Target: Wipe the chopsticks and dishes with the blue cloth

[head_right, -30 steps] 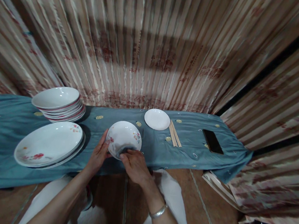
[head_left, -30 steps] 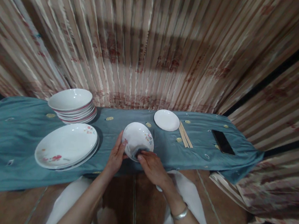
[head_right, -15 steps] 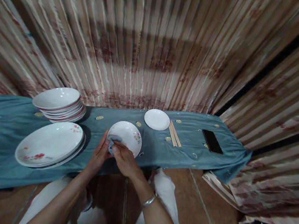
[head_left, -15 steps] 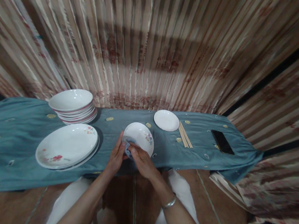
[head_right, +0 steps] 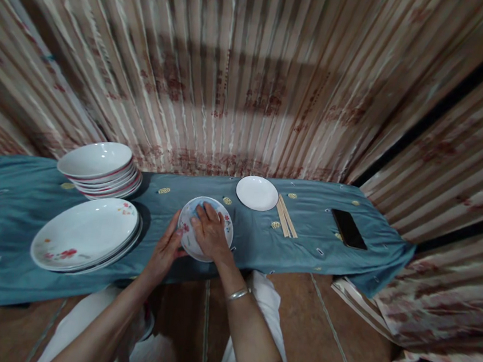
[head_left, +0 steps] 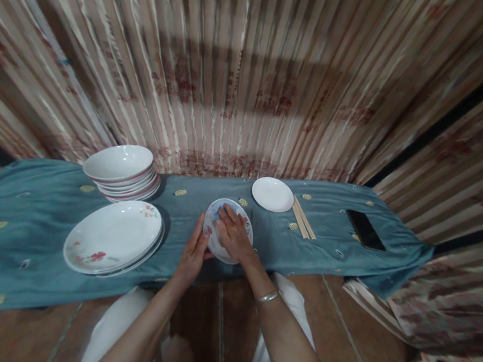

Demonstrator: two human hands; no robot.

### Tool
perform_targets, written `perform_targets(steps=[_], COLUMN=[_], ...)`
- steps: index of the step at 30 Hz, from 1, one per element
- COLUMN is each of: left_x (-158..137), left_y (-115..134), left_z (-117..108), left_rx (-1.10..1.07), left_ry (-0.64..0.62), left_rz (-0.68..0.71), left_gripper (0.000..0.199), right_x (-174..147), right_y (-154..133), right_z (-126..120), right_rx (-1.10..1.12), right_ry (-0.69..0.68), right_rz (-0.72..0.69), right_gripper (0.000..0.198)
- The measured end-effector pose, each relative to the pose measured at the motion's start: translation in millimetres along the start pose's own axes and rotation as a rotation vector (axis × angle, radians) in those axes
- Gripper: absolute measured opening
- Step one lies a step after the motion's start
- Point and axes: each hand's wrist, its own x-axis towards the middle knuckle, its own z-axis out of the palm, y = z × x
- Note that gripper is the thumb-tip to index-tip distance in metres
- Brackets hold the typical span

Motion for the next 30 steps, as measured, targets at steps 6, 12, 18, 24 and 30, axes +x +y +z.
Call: perform_targets(steps=[6,12,18,24,30], left_x=[-2,-1,-1,1,-1], left_y=[2,-2,0,0,4], left_z=[2,1,2,2,4], left_rx=[-0.019,0.005,0.004,-0.002,-0.011], left_ry=[0.026,0.044,0.048,0.079,0.071], left_rz=[-0.016,-0.004,-0.011,-0.007,-0.014], left_gripper=[0.079,0.078,0.079,0.078,0.078], right_x=[-7,-25,-46,-61,-67], right_y=[12,17,15,7,-9], right_z=[-7,-16,-27,-38,-47], right_rx=[-0.285,-0.416,-0.427,-0.339,-0.212], right_ry=[0.05,0.049,0.015,-0.071,-0.192], right_rz=[0.056,0.085,0.096,0.062,0.038], right_gripper=[0.04,0.038,0.033,0.039,0.047])
